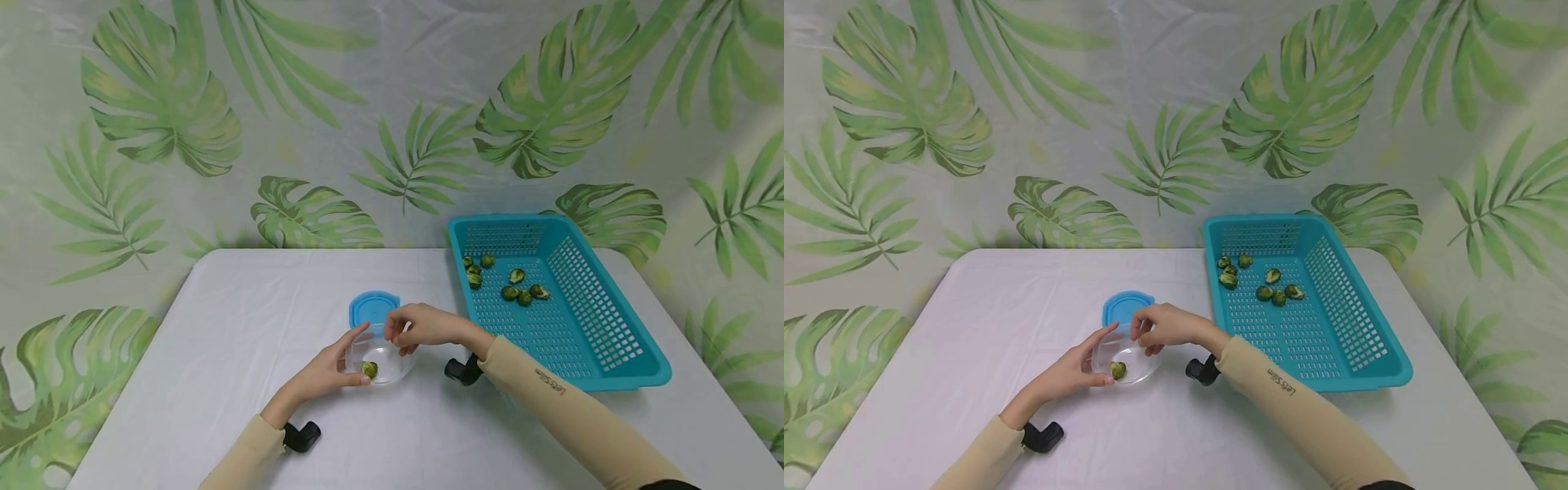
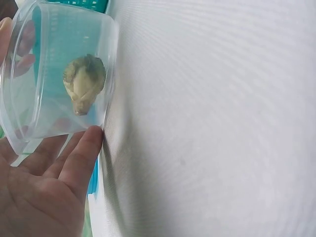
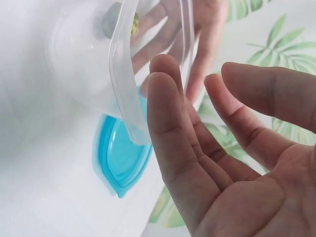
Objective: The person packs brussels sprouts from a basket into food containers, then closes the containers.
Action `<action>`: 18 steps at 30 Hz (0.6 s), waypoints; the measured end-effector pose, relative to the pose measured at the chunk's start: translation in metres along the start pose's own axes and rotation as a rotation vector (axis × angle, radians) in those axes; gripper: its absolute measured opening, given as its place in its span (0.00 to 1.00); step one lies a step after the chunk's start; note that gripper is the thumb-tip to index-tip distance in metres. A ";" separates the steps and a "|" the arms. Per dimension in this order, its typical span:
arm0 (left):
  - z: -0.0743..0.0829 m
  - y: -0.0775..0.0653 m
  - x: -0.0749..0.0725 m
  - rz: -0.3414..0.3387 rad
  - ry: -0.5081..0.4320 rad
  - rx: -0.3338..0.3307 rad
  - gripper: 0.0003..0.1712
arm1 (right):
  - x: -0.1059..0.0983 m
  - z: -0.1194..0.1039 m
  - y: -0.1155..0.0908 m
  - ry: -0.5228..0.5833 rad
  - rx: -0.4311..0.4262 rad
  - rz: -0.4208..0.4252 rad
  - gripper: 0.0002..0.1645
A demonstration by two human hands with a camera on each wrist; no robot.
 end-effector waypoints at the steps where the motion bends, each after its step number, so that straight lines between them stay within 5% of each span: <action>1: 0.000 0.000 0.000 -0.002 0.002 0.001 0.52 | -0.001 0.000 -0.001 0.005 -0.001 0.003 0.03; 18: 0.004 0.000 0.003 0.004 0.014 0.001 0.53 | -0.030 0.010 -0.029 0.155 -0.028 0.085 0.08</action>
Point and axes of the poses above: each hand's wrist, its own y-axis towards the middle knuckle, its own x-axis out of the palm, z = x × y, the point moved 1 cm from there along y, towards the middle knuckle, and after that the axes turned 15 degrees about -y, right-handed, at the moved point
